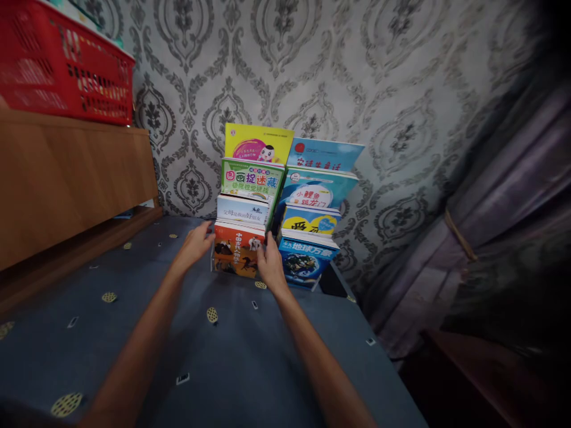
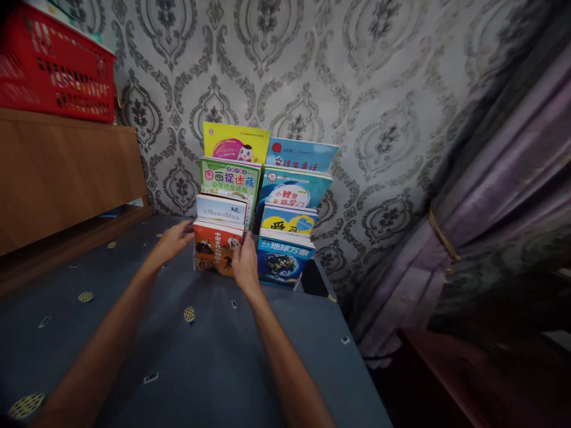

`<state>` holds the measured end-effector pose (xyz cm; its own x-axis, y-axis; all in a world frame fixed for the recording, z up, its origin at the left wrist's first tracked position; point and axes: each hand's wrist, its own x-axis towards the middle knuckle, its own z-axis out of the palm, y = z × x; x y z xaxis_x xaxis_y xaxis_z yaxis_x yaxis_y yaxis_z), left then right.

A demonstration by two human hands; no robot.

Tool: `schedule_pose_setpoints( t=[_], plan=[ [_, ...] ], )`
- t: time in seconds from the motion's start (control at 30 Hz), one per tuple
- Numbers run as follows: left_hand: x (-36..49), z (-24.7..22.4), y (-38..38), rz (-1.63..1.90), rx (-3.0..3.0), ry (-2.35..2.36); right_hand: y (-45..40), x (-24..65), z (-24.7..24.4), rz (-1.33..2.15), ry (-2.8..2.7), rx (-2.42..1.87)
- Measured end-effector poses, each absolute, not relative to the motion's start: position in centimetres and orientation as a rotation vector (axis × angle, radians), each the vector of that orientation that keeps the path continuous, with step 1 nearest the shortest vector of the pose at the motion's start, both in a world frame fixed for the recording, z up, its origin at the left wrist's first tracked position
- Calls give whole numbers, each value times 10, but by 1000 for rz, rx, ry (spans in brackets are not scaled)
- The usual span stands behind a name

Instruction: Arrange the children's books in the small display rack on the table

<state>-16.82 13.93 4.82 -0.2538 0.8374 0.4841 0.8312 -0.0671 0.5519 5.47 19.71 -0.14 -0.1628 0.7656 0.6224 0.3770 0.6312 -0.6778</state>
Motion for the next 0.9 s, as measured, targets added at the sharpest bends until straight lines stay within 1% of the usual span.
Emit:
schedule_pose_setpoints(
  t=[0.13, 0.23, 0.3, 0.4, 0.5, 0.6, 0.67, 0.8, 0.9],
  plan=[
    [-165, 62, 126, 1296, 1931, 2281, 181, 63, 17, 449, -1718, -832],
    [-157, 77, 112, 1465, 2017, 2203, 165, 78, 36, 418, -1641, -756],
    [-148, 88, 104, 1503, 2078, 2097, 157, 92, 45, 395, -1607, -734],
    [-130, 98, 94, 1396, 2167, 1935, 148, 117, 45, 374, -1600, -735],
    [-109, 95, 89, 1071, 2302, 1689, 142, 143, 25, 365, -1627, -773],
    [-89, 76, 89, 681, 2397, 1478, 139, 166, -7, 326, -1656, -836],
    [-76, 55, 91, 546, 2412, 1424, 139, 178, -30, 290, -1668, -882],
    [-45, 7, 96, 565, 2352, 1387, 143, 192, -64, 280, -1701, -956],
    [-25, -24, 101, 658, 2326, 1485, 148, 197, -75, 306, -1686, -999]
  ],
)
